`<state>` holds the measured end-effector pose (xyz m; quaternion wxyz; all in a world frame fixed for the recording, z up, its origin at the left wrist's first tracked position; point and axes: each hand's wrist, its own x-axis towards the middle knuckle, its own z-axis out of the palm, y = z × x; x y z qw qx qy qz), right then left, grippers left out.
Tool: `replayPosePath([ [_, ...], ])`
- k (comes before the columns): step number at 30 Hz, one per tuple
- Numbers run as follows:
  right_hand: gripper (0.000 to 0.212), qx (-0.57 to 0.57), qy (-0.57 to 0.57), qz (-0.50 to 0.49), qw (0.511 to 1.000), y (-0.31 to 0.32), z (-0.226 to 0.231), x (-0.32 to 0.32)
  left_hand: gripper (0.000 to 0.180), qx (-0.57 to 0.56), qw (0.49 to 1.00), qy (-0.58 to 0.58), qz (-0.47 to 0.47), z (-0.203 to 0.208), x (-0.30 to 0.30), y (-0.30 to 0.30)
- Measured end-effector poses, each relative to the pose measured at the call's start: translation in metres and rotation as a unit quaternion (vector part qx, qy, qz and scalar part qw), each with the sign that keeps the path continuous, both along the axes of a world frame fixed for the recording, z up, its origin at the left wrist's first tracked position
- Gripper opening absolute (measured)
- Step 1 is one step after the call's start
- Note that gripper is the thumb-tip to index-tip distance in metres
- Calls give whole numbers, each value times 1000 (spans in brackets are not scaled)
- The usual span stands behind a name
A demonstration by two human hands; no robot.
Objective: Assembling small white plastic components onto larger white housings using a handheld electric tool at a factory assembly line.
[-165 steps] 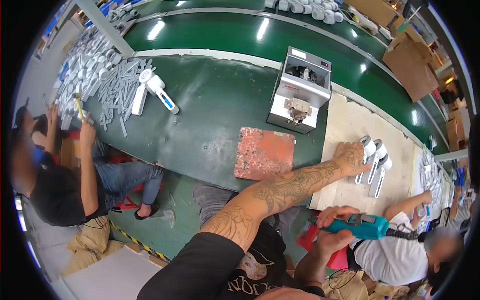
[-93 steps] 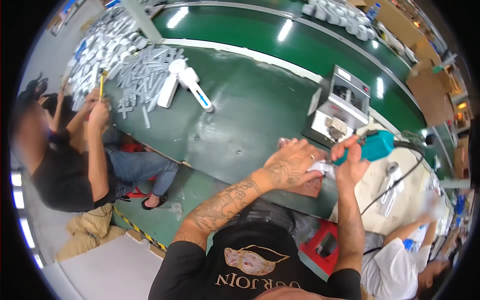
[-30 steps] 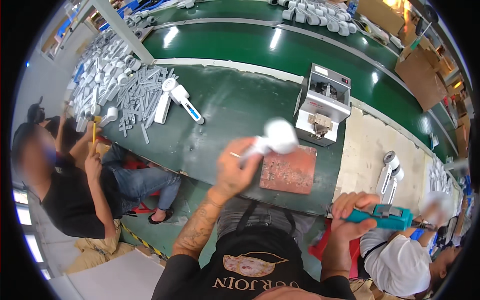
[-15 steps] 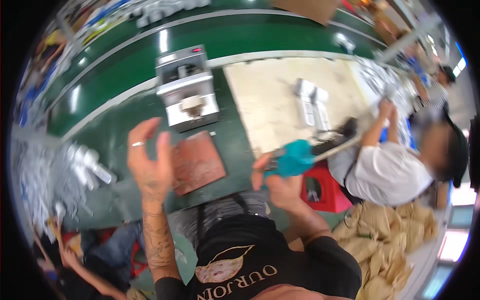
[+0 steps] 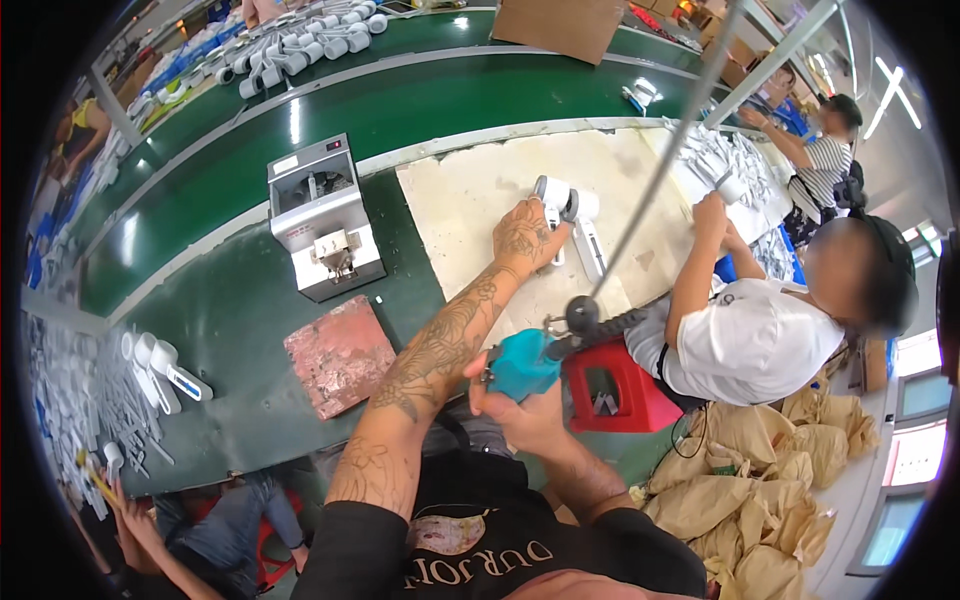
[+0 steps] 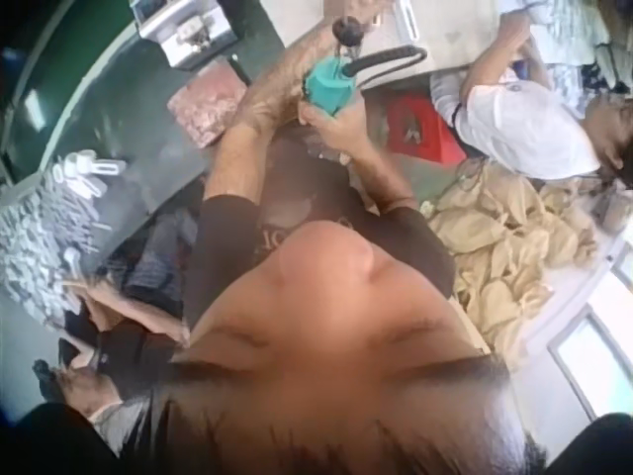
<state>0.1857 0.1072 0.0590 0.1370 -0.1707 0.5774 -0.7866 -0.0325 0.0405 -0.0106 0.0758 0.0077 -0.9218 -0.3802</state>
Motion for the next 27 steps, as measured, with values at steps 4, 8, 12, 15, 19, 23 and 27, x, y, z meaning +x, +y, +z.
replayPosePath([
  [4,55,44,5,-50,998,11,0,-11,34,92,994,50,19,20,34,-40],
  [8,46,-23,23,-69,997,15,-12,-32,19,39,970,237,-32,37,105,-94],
  [12,65,-9,42,-38,998,-3,-4,-45,25,-27,980,194,-36,59,194,-153],
  [15,71,-33,41,-3,999,-34,7,-46,28,-80,983,164,-5,54,239,-185],
  [19,74,-84,60,62,993,-84,10,-45,31,-101,986,127,32,37,265,-200],
  [23,73,-93,113,68,987,-120,7,-52,31,-105,982,139,67,24,266,-199],
  [27,72,-90,142,47,985,-139,13,-51,29,-75,978,187,52,17,265,-200],
])
